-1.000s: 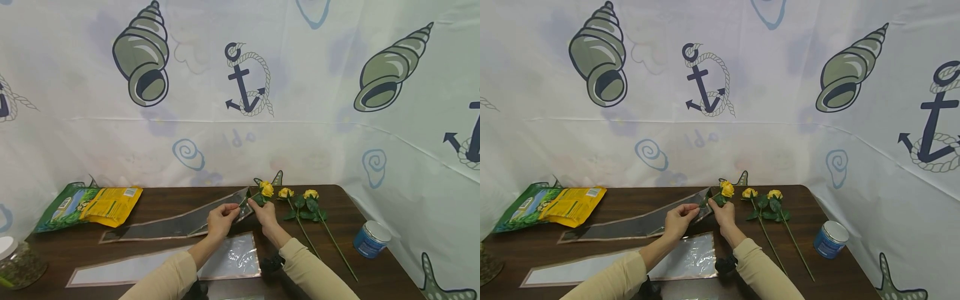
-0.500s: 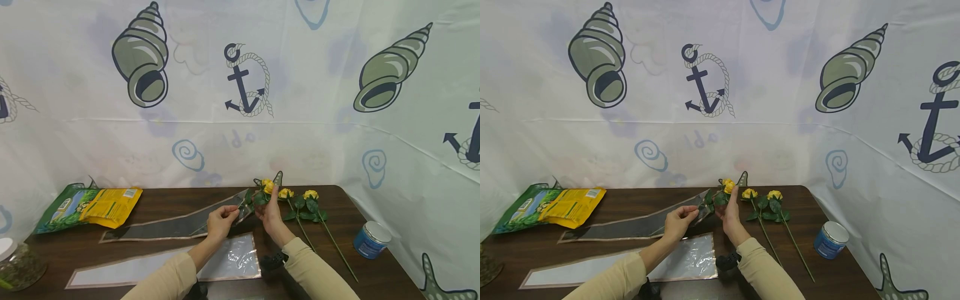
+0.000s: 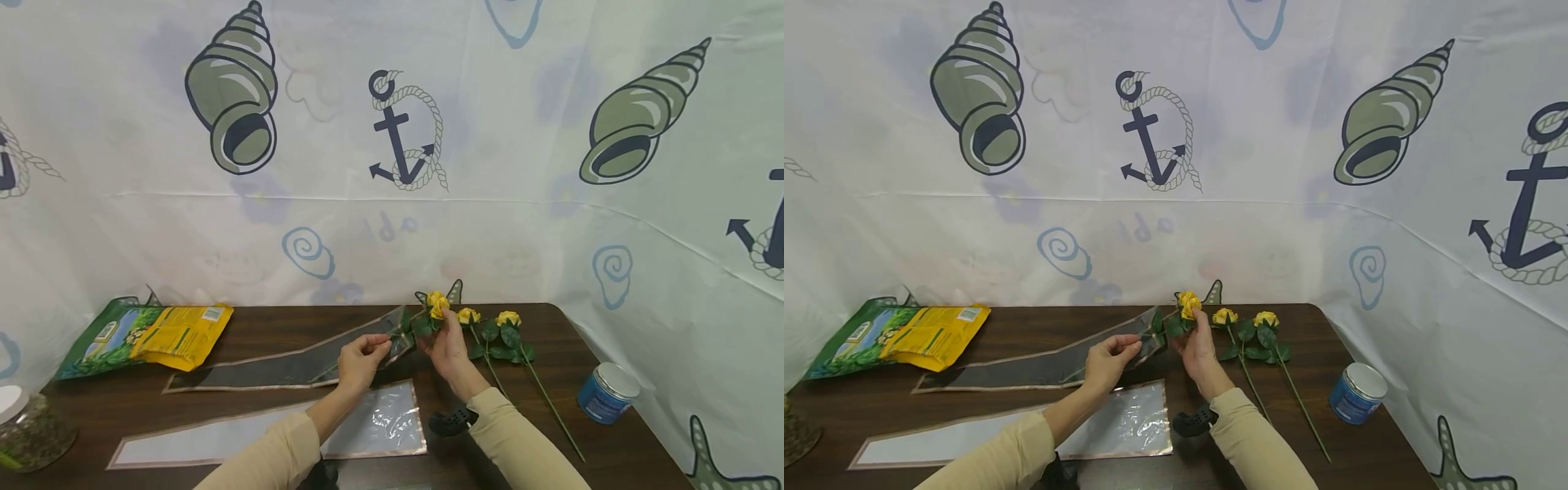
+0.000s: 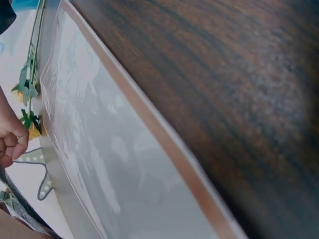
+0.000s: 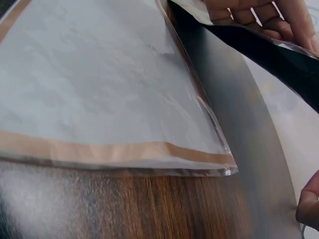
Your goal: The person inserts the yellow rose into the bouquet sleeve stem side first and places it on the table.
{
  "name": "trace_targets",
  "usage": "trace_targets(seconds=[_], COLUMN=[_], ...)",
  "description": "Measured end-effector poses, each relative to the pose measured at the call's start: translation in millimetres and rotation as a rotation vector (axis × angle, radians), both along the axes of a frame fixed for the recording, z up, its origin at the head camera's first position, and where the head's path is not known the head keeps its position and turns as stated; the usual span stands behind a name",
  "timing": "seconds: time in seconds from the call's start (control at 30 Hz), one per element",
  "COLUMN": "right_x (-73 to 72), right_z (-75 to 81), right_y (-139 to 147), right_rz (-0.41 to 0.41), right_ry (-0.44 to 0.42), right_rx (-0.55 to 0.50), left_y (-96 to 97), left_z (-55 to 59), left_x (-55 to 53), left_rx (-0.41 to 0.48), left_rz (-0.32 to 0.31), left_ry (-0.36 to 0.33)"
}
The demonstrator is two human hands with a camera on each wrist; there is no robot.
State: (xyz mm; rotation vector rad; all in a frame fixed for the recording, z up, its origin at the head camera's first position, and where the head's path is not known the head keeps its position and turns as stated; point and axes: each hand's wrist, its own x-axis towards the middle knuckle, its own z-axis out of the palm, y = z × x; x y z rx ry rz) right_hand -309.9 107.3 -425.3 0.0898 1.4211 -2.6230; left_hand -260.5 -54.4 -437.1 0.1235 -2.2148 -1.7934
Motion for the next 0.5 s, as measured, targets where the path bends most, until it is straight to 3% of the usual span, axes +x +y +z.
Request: trace_targets(seconds=[0.37, 0.5], right_x=[1.1, 2.7], right_z=[-9.2, -10.7], right_y=[-2, -2], right_rz=[-0.024, -0.034], right_ry=[-0.008, 0.046], right_rx=[0.250, 0.374], left_y=[-1.0, -0.7], left_z=[4.5, 5.4], left_x=[-2.3, -3.4], left_rx=[-0.024, -0.019], left_rz=[0.018, 0.013], left_ry=[-0.016, -0.012])
